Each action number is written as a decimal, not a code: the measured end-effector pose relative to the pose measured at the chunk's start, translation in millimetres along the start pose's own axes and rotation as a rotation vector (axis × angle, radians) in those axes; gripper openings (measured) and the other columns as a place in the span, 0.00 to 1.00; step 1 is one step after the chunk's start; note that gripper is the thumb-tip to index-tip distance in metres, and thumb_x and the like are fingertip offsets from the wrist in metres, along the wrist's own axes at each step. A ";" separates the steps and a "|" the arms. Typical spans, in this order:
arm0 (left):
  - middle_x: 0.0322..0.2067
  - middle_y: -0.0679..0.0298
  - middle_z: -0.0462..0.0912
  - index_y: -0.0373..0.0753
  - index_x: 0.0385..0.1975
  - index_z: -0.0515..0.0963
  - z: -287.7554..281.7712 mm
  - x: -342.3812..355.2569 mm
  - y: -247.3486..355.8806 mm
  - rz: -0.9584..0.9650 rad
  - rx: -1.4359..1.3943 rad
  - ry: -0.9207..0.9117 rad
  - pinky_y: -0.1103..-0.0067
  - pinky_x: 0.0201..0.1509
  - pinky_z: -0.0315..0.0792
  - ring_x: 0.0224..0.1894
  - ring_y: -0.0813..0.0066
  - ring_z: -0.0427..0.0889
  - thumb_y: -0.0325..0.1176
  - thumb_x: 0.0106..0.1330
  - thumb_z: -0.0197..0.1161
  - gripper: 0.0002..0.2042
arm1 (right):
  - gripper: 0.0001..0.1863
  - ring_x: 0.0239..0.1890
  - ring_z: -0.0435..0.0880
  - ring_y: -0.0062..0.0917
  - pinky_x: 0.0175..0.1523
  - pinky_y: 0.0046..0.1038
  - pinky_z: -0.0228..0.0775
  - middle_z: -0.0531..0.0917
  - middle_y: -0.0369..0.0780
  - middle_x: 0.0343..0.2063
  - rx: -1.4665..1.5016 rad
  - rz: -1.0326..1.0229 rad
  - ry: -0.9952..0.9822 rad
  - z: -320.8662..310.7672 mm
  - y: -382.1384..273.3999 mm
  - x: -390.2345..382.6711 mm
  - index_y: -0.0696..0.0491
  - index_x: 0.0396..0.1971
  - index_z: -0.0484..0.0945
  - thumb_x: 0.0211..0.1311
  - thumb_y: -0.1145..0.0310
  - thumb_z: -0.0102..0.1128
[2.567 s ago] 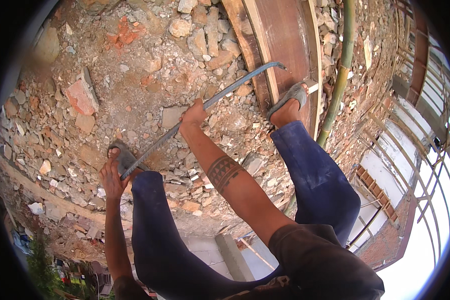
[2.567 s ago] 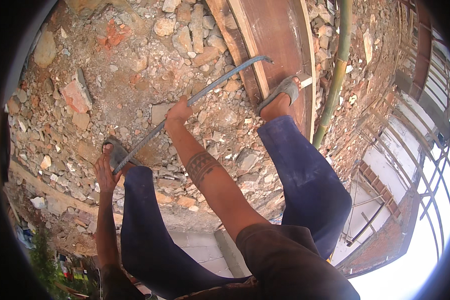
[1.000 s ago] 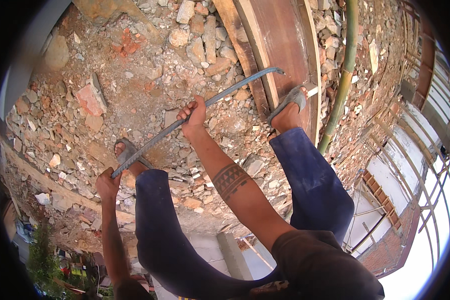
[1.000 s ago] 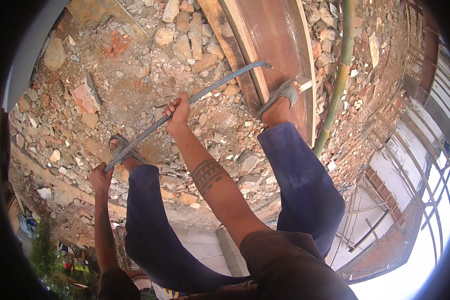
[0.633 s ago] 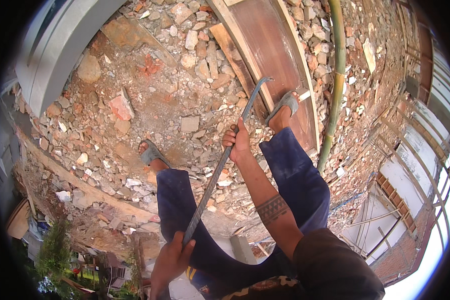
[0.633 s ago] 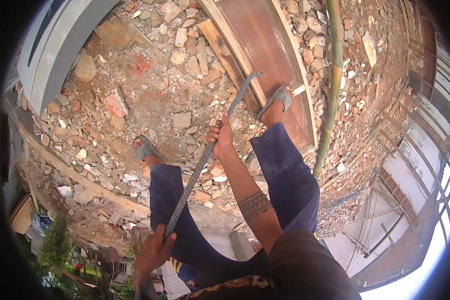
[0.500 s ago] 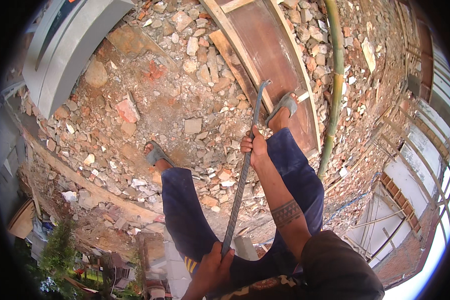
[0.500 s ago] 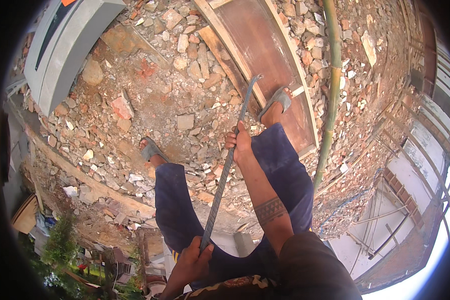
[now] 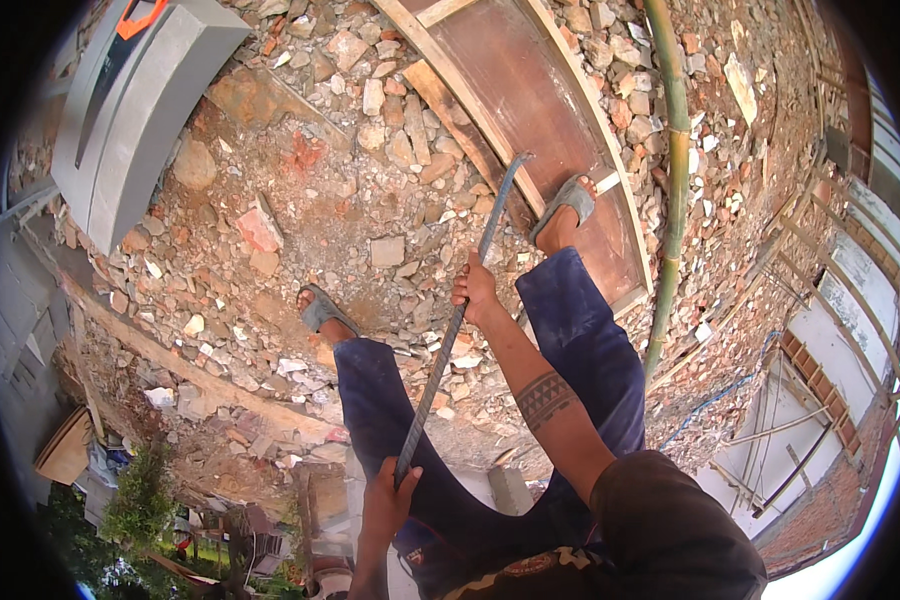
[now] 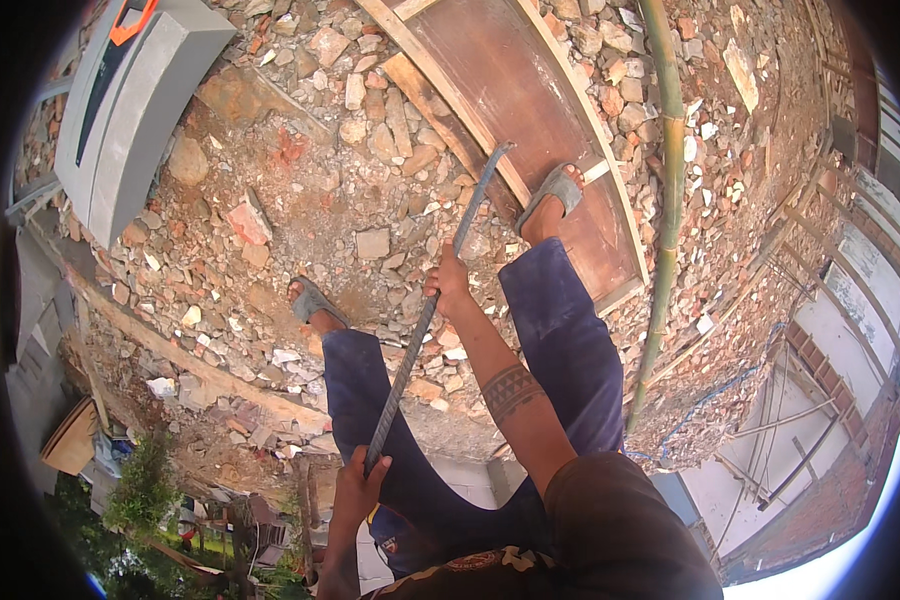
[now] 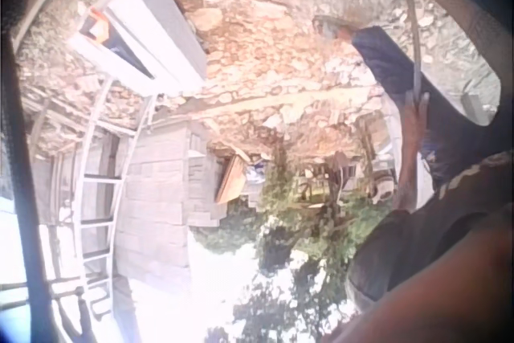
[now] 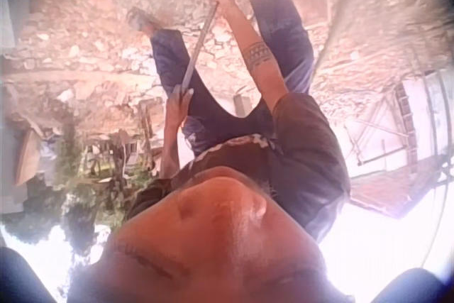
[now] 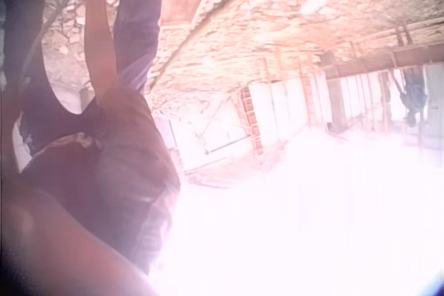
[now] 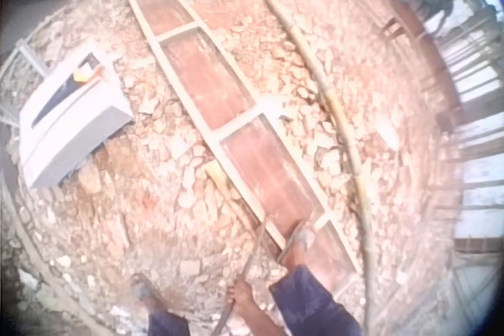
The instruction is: The person uses a long metal bar to pry and adjust wooden planks forming a rectangular frame on a debris-covered ground. The person repeatedly repositions the bar and shifts the planks to align the frame.
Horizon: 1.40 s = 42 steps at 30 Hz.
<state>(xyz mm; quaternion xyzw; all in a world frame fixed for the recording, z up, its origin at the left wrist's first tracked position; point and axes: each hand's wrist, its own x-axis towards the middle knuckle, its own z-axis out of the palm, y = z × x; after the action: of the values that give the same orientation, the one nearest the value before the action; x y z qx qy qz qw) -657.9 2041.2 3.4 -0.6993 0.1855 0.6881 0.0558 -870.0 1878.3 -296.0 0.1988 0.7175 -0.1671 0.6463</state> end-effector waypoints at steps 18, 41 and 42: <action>0.25 0.57 0.79 0.34 0.57 0.72 -124.6 -37.8 115.5 -0.015 -0.030 -0.231 0.70 0.33 0.71 0.26 0.65 0.78 0.36 0.75 0.51 0.17 | 0.23 0.37 0.83 0.50 0.47 0.45 0.76 0.84 0.50 0.35 -1.257 -0.687 0.503 -90.0 -19.6 139.5 0.58 0.46 0.75 0.63 0.53 0.59; 0.11 0.72 0.60 0.47 0.11 0.55 -62.7 60.6 336.3 1.448 -0.728 0.095 0.81 0.37 0.61 0.14 0.78 0.59 0.27 0.62 0.49 0.17 | 0.16 0.51 0.71 0.36 0.53 0.42 0.62 0.71 0.41 0.41 -1.354 -1.103 0.788 -67.1 -105.7 212.0 0.50 0.42 0.70 0.55 0.67 0.64; 0.10 0.75 0.59 0.48 0.12 0.57 -61.3 66.8 349.0 1.489 -0.711 0.078 0.83 0.31 0.59 0.12 0.82 0.58 0.34 0.64 0.50 0.18 | 0.10 0.49 0.72 0.35 0.51 0.41 0.63 0.72 0.40 0.39 -1.347 -1.158 0.864 -70.3 -104.9 214.1 0.49 0.40 0.71 0.59 0.68 0.58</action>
<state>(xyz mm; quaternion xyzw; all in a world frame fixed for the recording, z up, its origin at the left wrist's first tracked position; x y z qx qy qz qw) -718.5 1685.7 2.5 -0.3927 0.3735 0.5378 -0.6458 -1001.4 1837.2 -503.0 -0.5483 0.8236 0.0728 0.1252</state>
